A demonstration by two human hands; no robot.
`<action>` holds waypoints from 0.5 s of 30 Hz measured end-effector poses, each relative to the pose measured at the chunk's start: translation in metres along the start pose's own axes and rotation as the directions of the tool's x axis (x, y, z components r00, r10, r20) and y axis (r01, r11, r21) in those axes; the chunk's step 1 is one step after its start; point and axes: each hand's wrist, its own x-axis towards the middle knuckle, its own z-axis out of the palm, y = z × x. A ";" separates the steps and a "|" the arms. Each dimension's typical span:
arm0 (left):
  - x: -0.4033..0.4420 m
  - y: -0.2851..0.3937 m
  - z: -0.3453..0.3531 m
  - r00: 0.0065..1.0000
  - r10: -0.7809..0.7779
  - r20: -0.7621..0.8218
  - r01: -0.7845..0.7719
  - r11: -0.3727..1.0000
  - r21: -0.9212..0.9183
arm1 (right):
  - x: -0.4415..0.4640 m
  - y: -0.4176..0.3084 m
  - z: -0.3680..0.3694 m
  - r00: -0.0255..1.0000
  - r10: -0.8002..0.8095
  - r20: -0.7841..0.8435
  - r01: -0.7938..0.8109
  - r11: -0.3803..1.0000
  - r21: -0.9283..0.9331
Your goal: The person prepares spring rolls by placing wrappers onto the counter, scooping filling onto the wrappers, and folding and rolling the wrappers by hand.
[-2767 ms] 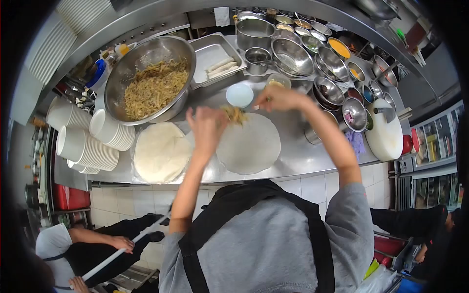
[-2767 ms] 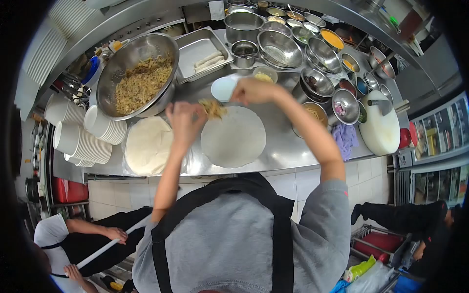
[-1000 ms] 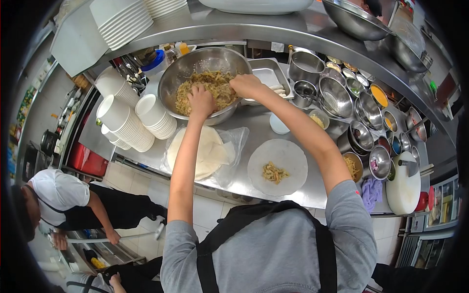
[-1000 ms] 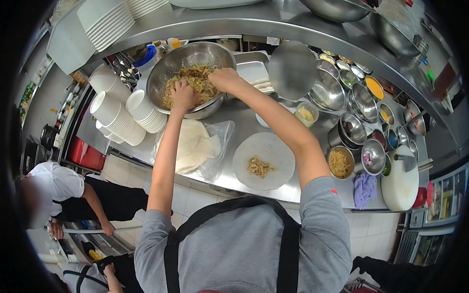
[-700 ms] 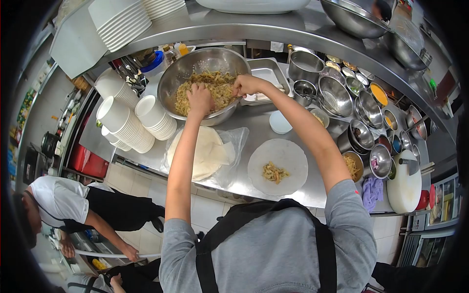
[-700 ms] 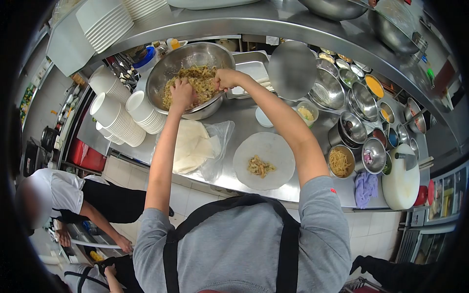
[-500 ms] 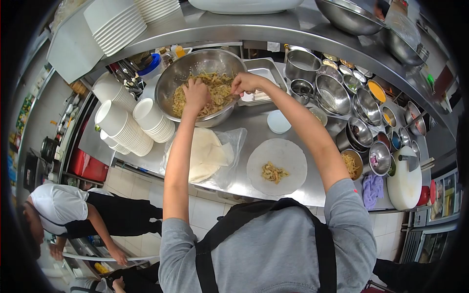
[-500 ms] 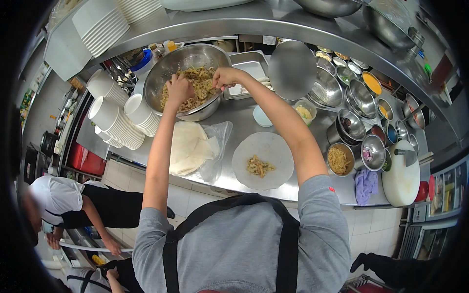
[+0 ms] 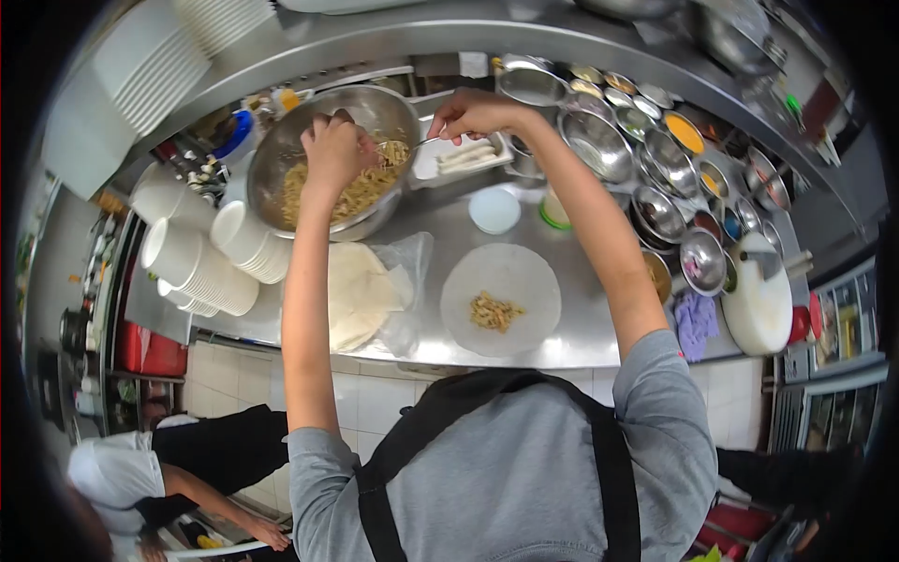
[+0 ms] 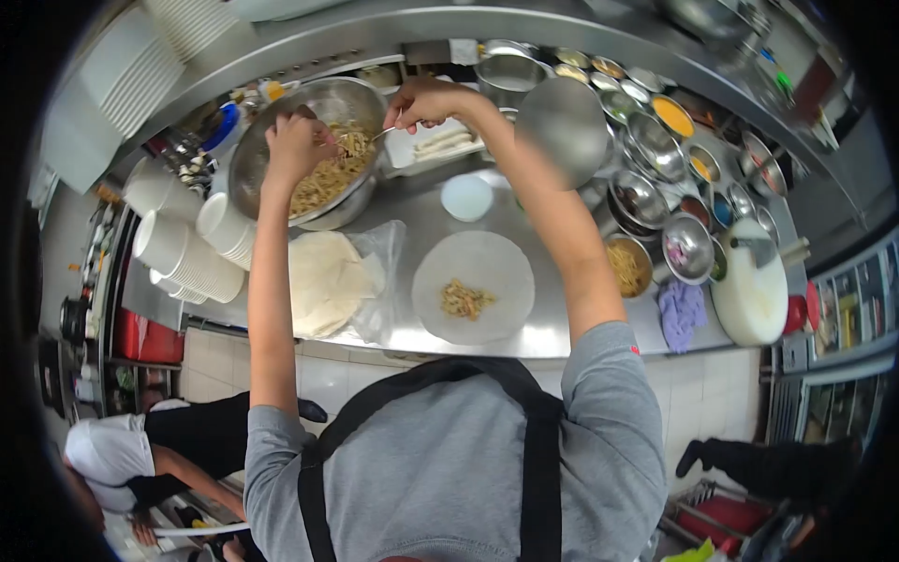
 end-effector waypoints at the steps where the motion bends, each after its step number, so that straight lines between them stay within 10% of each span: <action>1: -0.008 0.016 0.002 1.000 0.027 0.007 -0.026 0.999 -0.040 | -0.022 0.006 0.000 1.000 0.000 0.012 0.000 1.000 0.002; 5: -0.058 0.086 0.047 0.983 0.181 -0.008 -0.177 0.955 -0.239 | -0.113 0.036 0.016 0.998 -0.020 0.063 0.025 0.996 -0.085; 15: -0.177 0.159 0.189 0.902 0.375 0.212 -0.238 0.844 -0.480 | -0.182 0.116 0.152 0.867 0.497 0.026 -0.441 0.790 -0.426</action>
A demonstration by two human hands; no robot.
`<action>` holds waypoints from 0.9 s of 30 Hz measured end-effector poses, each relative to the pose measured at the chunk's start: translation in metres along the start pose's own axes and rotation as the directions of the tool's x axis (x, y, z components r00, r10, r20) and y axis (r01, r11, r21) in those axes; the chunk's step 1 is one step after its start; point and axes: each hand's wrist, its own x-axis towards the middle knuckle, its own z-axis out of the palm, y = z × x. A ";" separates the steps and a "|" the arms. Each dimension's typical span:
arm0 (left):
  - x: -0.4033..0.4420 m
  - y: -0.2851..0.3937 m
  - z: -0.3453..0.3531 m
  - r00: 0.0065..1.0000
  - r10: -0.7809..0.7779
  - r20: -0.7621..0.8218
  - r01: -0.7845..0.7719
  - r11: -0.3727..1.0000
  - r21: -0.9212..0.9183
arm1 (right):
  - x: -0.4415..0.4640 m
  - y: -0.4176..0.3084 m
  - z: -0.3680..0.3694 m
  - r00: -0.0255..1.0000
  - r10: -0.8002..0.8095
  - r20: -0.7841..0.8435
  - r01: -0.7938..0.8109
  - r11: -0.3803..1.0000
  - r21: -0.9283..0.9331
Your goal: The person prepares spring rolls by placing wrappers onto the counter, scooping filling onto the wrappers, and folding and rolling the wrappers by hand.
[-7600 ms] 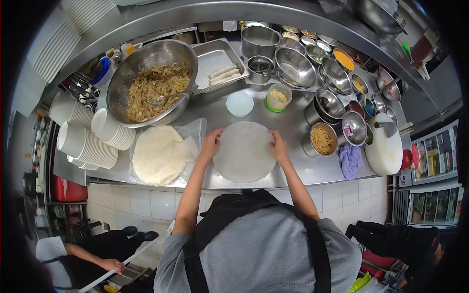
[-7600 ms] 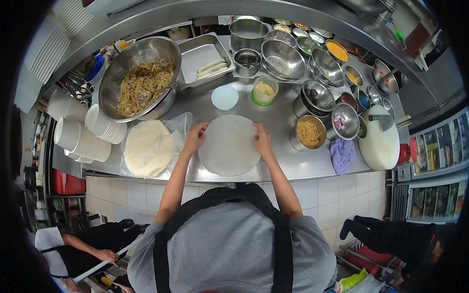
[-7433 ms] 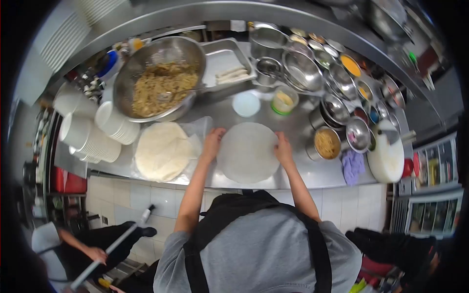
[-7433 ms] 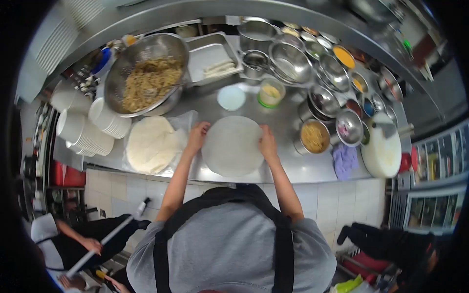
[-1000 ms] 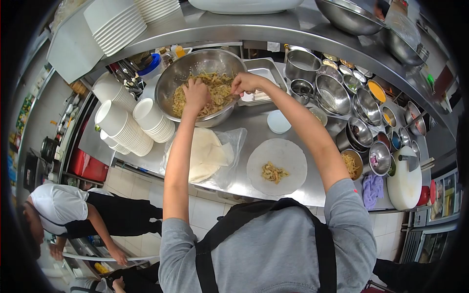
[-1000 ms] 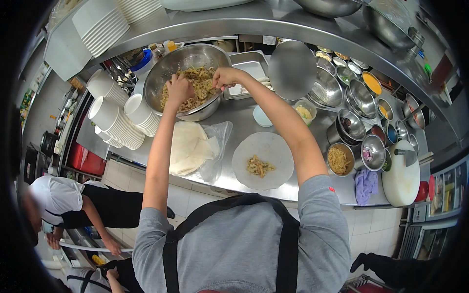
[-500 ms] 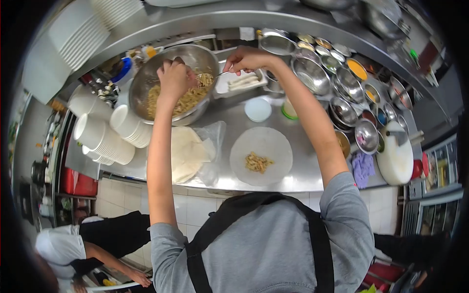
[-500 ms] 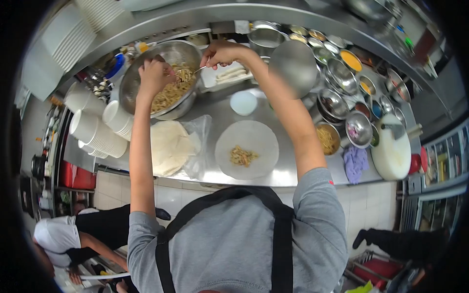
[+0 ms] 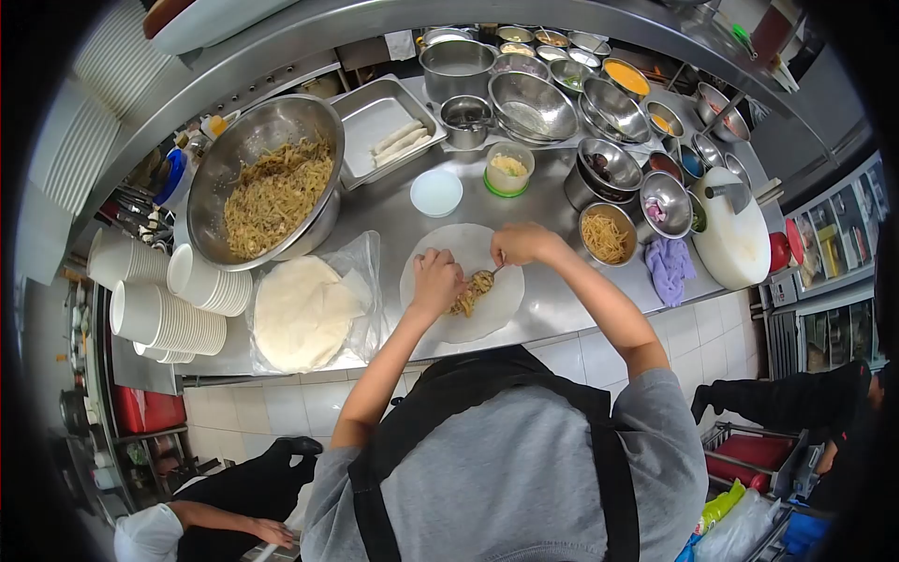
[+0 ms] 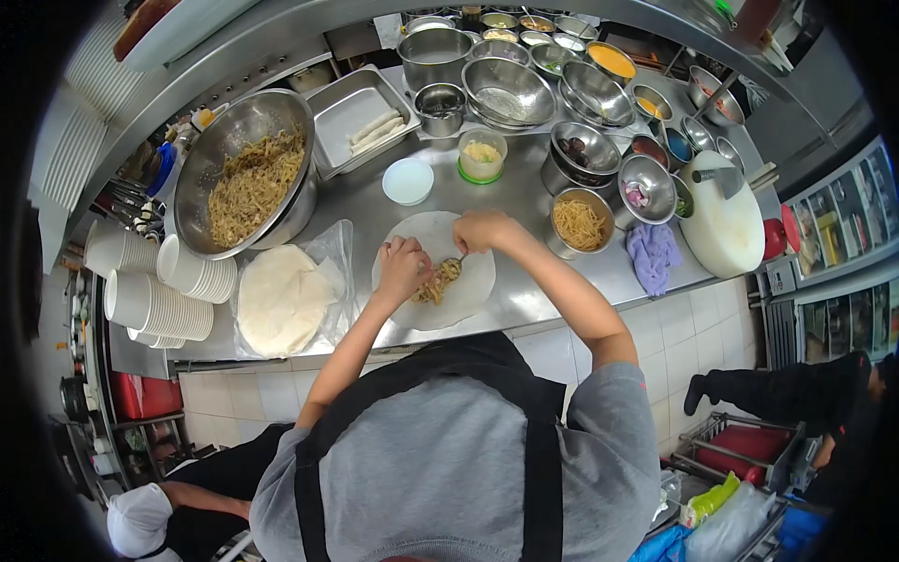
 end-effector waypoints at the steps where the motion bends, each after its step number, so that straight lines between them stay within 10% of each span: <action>1: -0.001 0.000 0.001 1.000 0.000 0.004 0.000 1.000 0.004 | 0.000 -0.008 -0.003 0.999 0.020 0.029 -0.019 0.999 -0.030; 7: -0.004 0.001 0.002 0.929 0.361 -0.079 -0.364 0.931 -0.033 | 0.007 -0.038 -0.016 0.999 -0.051 -0.013 0.047 0.968 -0.246; 16: -0.019 -0.007 0.003 0.963 0.262 -0.055 -0.268 0.947 -0.176 | -0.025 -0.041 -0.066 0.988 -0.069 -0.140 0.009 0.919 -0.393; 19: -0.019 -0.020 -0.016 0.987 0.086 -0.139 -0.126 0.940 -0.316 | -0.032 -0.024 -0.109 0.998 -0.052 0.031 0.051 0.999 0.017; 27: -0.051 -0.063 -0.183 0.776 -0.168 -0.608 0.180 0.983 -0.041 | 0.030 -0.089 -0.157 0.751 -0.354 -0.557 0.463 0.884 0.062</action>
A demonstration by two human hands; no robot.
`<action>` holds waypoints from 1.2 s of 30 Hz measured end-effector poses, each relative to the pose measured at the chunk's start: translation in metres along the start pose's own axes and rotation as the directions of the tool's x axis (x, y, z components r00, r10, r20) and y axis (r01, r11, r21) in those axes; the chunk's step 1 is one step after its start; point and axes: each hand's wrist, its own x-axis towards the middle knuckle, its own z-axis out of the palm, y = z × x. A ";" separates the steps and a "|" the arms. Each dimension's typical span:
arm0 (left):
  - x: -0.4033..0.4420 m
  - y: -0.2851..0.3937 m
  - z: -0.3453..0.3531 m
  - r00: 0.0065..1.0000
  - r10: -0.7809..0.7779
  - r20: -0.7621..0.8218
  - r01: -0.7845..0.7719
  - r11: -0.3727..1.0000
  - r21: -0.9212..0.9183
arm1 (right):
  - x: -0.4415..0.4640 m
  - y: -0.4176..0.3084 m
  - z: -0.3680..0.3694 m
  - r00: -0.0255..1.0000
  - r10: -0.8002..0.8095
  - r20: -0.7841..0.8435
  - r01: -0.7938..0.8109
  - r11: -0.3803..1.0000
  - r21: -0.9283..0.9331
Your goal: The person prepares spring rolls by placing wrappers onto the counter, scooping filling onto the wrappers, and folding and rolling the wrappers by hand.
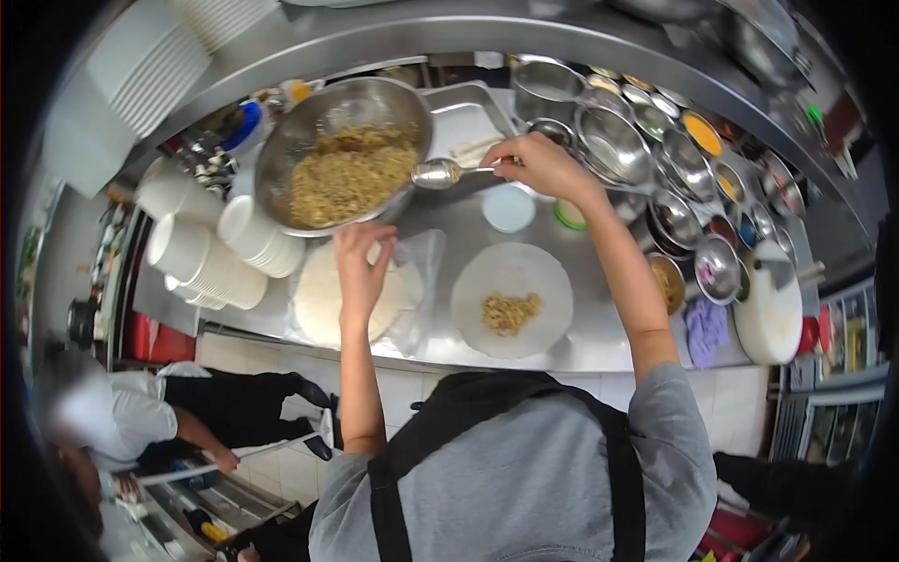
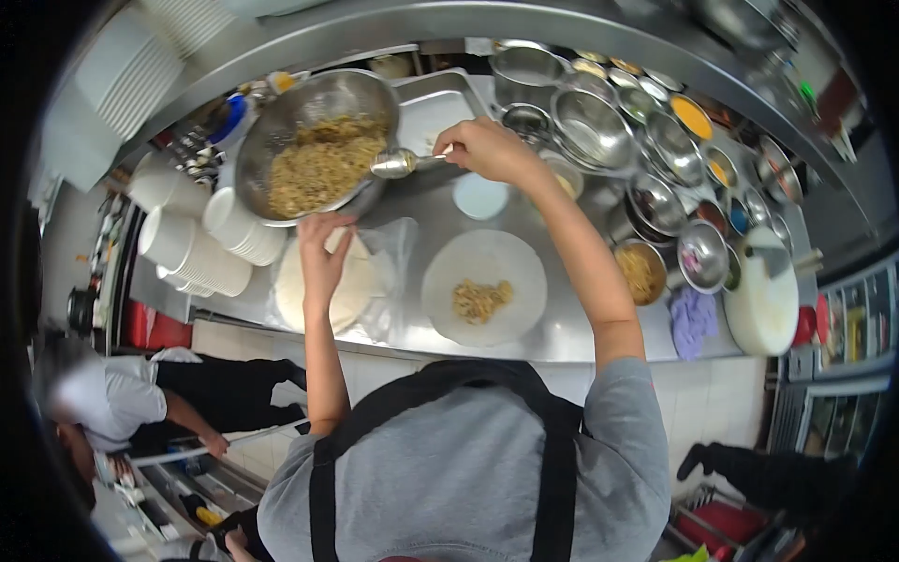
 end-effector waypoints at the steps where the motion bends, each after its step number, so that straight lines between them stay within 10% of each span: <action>1: 0.007 -0.011 -0.015 0.998 -0.030 -0.053 0.034 0.996 0.086 | 0.019 -0.008 0.012 0.998 -0.023 -0.061 0.018 0.997 -0.074; 12: 0.068 -0.099 -0.013 0.947 -0.307 0.097 0.198 0.792 0.577 | 0.134 -0.052 0.116 0.951 -0.308 -0.015 0.261 0.829 -0.495; 22: 0.097 -0.106 -0.005 0.947 -0.304 0.101 0.182 0.771 0.610 | 0.158 -0.018 0.110 0.982 -0.044 0.184 0.027 0.995 0.093; 27: 0.121 -0.070 -0.018 0.990 -0.141 0.027 0.105 0.837 0.537 | 0.148 0.004 0.072 0.976 -0.131 0.172 0.055 0.921 0.385; 36: 0.034 0.043 0.073 0.961 0.093 0.261 -0.109 0.993 0.048 | -0.062 0.044 0.009 0.979 0.085 0.187 -0.082 0.996 -0.026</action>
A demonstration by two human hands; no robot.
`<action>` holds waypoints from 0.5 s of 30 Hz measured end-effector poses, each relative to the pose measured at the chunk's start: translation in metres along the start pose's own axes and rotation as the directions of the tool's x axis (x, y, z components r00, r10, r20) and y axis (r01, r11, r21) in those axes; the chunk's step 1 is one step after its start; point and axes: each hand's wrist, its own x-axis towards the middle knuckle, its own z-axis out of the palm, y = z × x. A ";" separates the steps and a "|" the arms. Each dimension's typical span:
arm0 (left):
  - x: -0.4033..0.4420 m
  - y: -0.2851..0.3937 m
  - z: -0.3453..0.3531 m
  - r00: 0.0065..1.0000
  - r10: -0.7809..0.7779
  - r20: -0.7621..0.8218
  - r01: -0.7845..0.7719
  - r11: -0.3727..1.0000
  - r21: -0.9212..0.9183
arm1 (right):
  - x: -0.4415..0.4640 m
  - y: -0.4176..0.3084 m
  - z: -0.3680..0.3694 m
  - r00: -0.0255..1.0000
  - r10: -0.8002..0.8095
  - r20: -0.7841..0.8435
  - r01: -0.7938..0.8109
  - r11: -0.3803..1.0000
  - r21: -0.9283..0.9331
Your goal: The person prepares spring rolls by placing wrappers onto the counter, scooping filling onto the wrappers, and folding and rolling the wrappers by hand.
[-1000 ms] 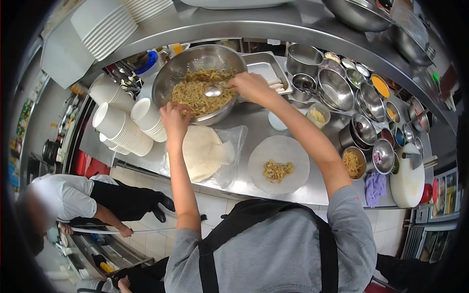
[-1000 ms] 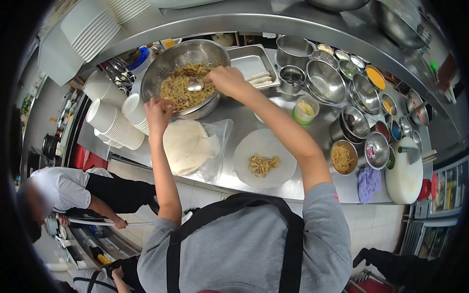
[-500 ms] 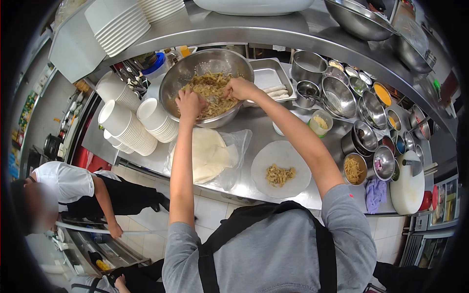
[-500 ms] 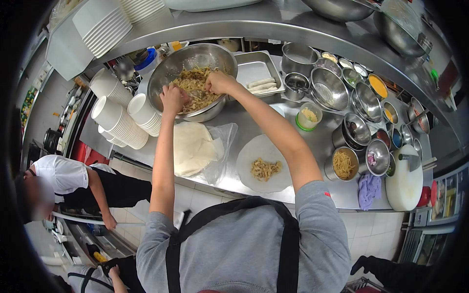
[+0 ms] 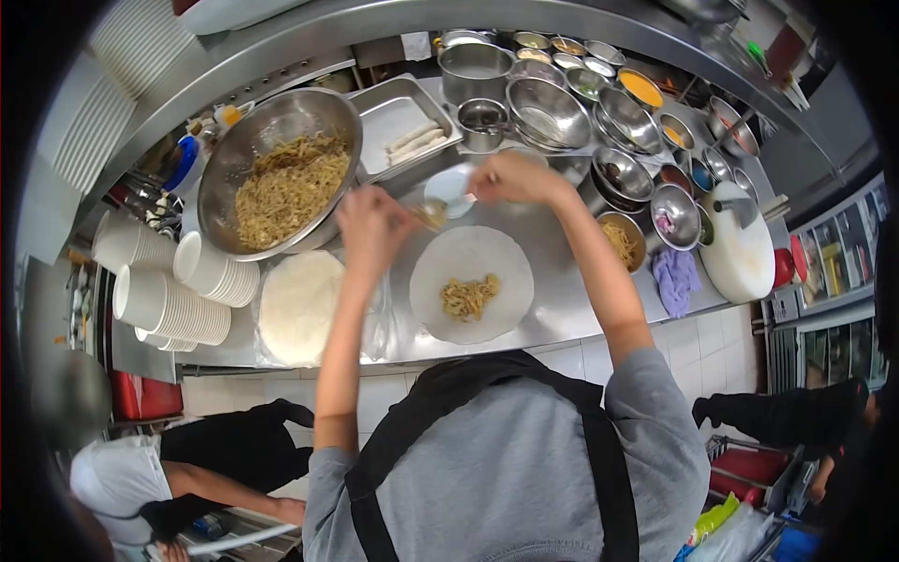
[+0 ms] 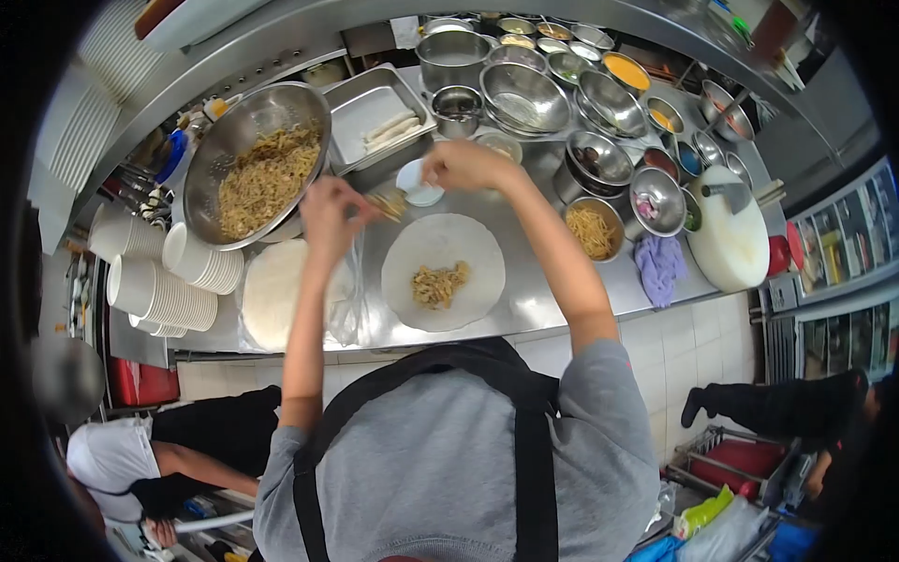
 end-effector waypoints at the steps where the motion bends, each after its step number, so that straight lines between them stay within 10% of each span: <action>1: -0.014 0.015 0.022 0.998 -0.003 0.064 0.005 0.999 -0.038 | -0.027 0.006 0.016 0.997 0.071 -0.002 -0.071 0.997 0.018; 7: -0.092 0.040 0.107 0.935 0.086 0.344 -0.026 0.984 -0.175 | -0.119 0.011 0.121 0.917 0.386 -0.098 -0.397 0.903 -0.166; 15: -0.112 0.049 0.122 0.933 0.260 0.248 -0.224 0.961 -0.165 | -0.142 -0.015 0.154 0.819 0.406 -0.406 -0.508 0.841 -0.183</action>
